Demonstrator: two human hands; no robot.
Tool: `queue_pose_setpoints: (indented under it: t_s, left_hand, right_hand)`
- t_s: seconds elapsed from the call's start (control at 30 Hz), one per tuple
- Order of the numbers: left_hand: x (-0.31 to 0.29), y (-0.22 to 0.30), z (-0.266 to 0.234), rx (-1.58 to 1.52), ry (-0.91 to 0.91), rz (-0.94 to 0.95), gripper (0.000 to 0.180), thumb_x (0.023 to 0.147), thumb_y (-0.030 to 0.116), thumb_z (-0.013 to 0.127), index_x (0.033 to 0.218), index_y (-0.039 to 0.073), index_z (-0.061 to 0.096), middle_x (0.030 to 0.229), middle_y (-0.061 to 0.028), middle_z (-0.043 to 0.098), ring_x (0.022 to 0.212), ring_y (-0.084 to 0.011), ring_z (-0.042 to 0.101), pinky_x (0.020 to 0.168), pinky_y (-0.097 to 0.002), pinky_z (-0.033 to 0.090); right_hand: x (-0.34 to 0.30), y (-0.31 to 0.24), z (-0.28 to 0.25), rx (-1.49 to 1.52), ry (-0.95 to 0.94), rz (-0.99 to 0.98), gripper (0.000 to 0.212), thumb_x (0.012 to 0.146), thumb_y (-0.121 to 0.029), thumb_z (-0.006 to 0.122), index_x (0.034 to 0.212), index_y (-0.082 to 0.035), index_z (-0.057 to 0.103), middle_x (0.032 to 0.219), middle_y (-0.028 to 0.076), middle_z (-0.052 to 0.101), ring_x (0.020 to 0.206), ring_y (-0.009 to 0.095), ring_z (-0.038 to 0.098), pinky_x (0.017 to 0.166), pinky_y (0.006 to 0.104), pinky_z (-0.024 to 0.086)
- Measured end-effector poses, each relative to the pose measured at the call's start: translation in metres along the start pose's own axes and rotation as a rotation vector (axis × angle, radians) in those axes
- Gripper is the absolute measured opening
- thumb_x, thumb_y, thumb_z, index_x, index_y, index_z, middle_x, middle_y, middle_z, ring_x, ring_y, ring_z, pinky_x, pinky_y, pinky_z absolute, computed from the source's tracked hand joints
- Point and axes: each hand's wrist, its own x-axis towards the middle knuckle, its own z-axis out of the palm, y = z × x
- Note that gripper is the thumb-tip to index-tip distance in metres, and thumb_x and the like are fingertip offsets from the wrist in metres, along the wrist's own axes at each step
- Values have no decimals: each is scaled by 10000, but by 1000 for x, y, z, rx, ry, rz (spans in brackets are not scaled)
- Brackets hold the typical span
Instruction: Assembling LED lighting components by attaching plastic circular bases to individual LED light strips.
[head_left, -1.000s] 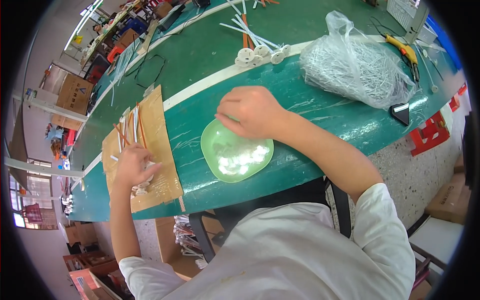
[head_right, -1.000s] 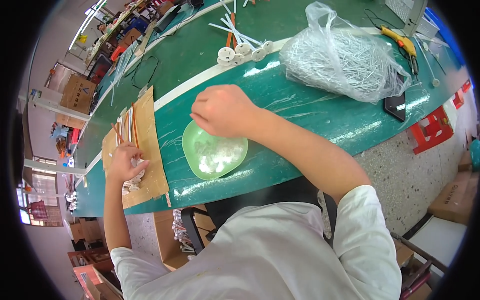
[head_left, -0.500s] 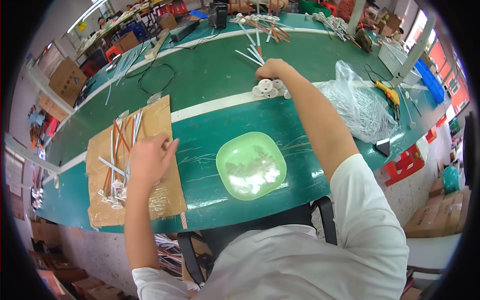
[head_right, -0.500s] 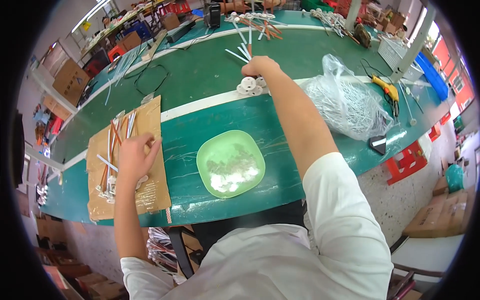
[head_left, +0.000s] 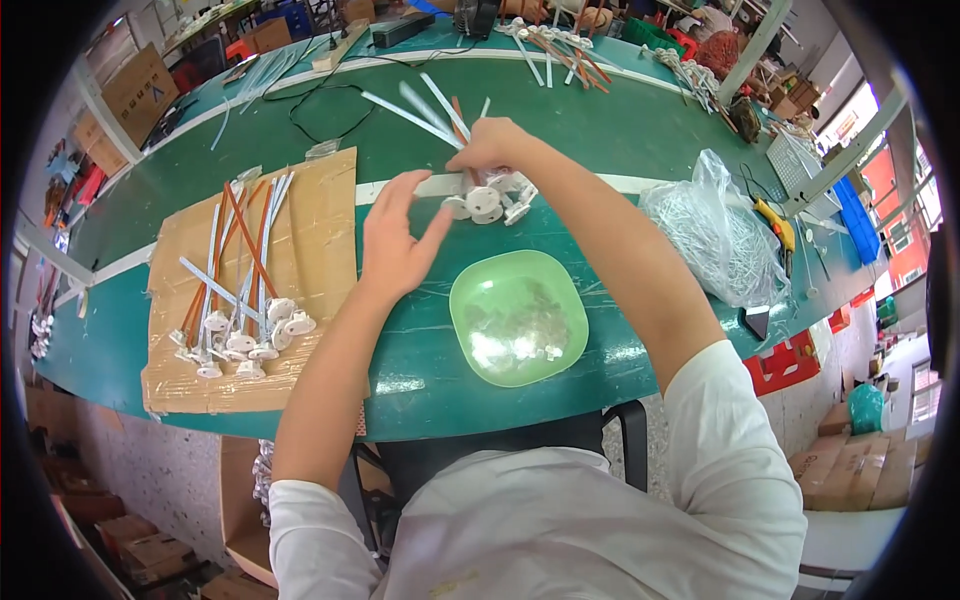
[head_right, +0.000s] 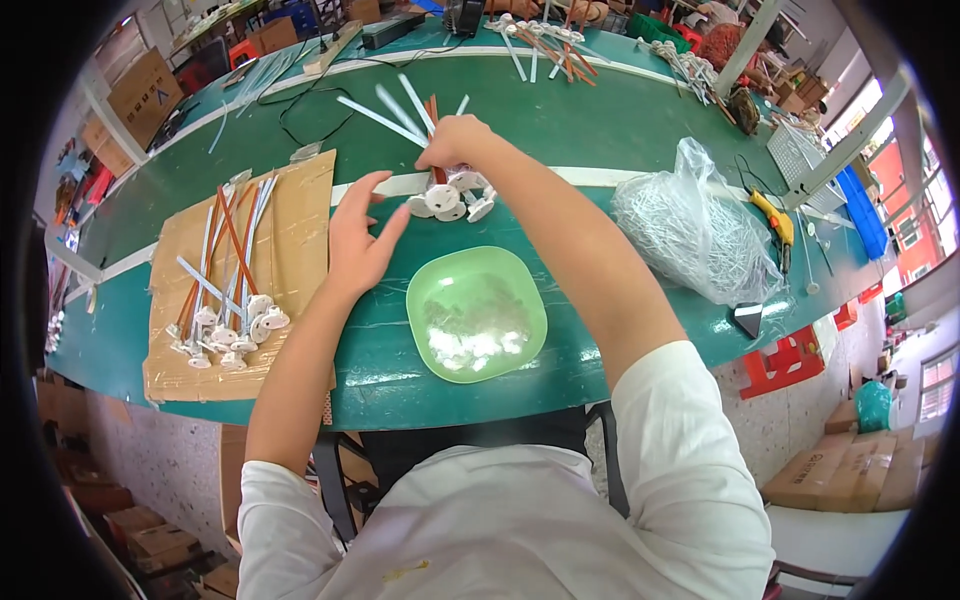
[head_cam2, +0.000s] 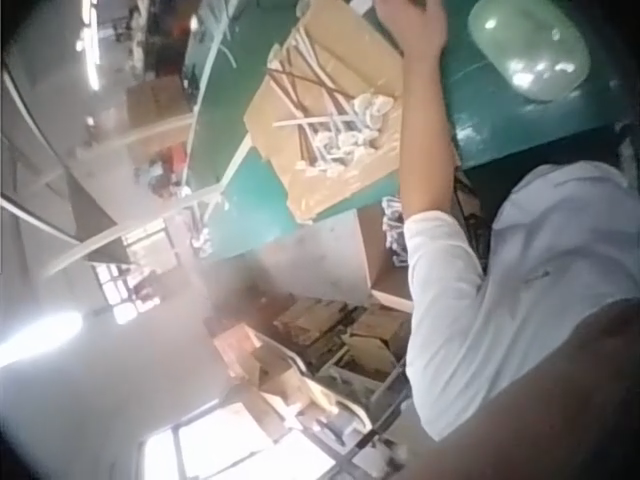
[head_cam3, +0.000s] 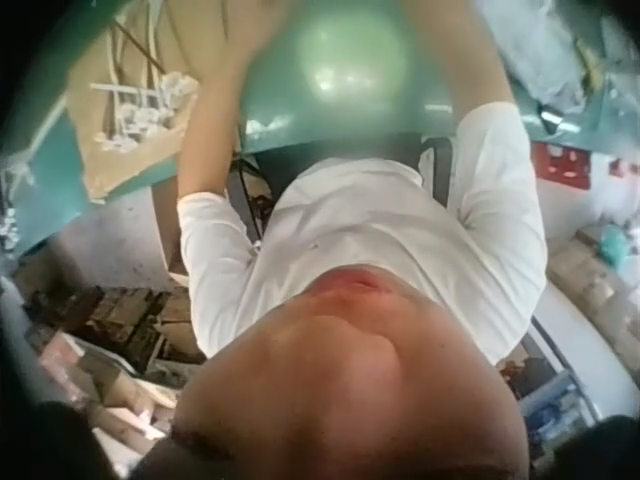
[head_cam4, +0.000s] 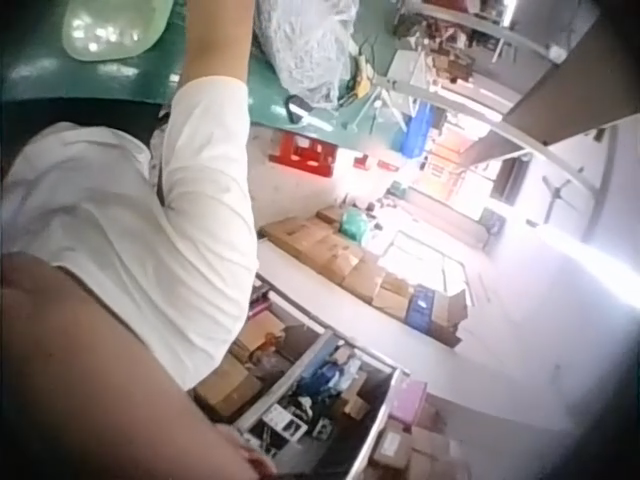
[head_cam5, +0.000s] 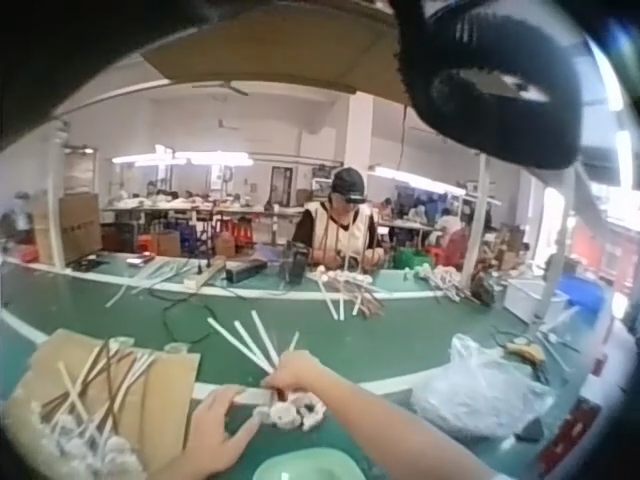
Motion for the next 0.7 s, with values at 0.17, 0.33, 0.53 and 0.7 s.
queue_pose_setpoints:
  t_s: [0.17,0.33,0.53,0.7]
  left_hand:
    - [-4,6,0,228,-261,302,592,805,338,786,1340,176,591,1504,-154,446,1279,-398,516,1021,-492,473]
    - [-9,6,1,334,-342,372,544,812,323,773,1314,187,614,1468,-152,476,1290,-384,503,1043,-496,452]
    - [-7,10,2,133,-49,303,346,829,188,763,1144,68,680,1316,-168,604,1214,-367,563,998,-466,474]
    - [-14,23,-3,-41,-80,270,278,843,157,760,1087,42,693,1162,-137,688,1045,-321,656,882,-403,531]
  right_hand:
    - [-7,28,-1,169,-106,-64,429,740,-428,837,849,-17,785,807,107,747,687,207,740,615,332,630]
    - [-32,72,-4,332,50,-30,364,752,-358,848,833,-9,783,761,94,737,631,178,712,611,302,618]
    - [-68,84,-2,539,323,-56,229,834,-241,813,847,-17,765,762,27,691,641,103,595,590,235,482]
    - [-102,75,-21,811,321,-111,211,875,-210,799,875,-6,747,738,2,655,643,74,557,575,228,434]
